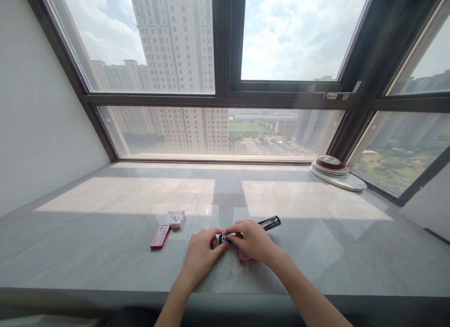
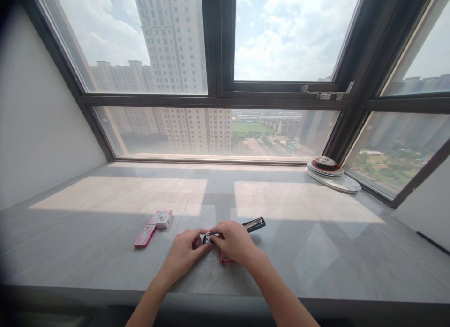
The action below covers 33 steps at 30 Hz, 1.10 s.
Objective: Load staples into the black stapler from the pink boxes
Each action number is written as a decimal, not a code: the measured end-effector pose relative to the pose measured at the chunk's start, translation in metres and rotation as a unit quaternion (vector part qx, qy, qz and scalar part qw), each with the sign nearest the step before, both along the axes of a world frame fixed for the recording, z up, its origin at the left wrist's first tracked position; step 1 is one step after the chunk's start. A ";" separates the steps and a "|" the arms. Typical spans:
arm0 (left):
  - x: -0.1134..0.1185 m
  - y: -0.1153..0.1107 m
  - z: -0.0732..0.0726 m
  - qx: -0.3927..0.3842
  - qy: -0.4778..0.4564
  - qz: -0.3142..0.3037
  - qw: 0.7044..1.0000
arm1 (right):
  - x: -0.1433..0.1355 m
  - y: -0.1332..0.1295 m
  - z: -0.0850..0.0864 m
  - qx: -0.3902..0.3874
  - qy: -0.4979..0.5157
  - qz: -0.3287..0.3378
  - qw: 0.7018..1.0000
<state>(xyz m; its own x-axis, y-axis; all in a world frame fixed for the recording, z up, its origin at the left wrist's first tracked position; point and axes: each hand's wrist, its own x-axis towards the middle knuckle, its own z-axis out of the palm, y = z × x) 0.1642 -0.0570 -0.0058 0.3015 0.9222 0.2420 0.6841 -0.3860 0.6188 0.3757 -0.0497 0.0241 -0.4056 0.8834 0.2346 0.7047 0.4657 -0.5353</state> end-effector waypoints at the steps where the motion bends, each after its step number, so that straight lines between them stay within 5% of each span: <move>1: 0.000 0.000 0.000 0.000 -0.001 0.000 1.000 | 0.003 -0.001 0.001 0.003 0.000 -0.023 1.000; 5: 0.000 0.001 0.000 -0.004 -0.001 0.004 1.000 | 0.016 -0.011 0.008 -0.001 -0.029 -0.116 0.993; 12: 0.000 -0.001 0.002 -0.003 -0.003 0.005 1.000 | 0.017 -0.041 0.010 -0.093 0.061 -0.034 0.993; 18: -0.001 0.000 0.000 -0.016 -0.008 0.004 1.000 | 0.090 -0.047 -0.023 -0.229 0.204 -0.163 0.938; 21: 0.000 -0.001 0.001 -0.016 -0.009 0.002 1.000 | 0.110 -0.032 -0.021 -0.272 0.293 -0.150 0.904; 25: 0.000 -0.002 0.003 -0.019 -0.006 0.005 1.000 | 0.087 -0.001 0.001 -0.205 0.331 -0.064 0.919; 33: 0.000 -0.002 0.000 -0.003 0.008 0.007 1.000 | 0.021 0.023 0.011 -0.094 0.122 0.011 0.988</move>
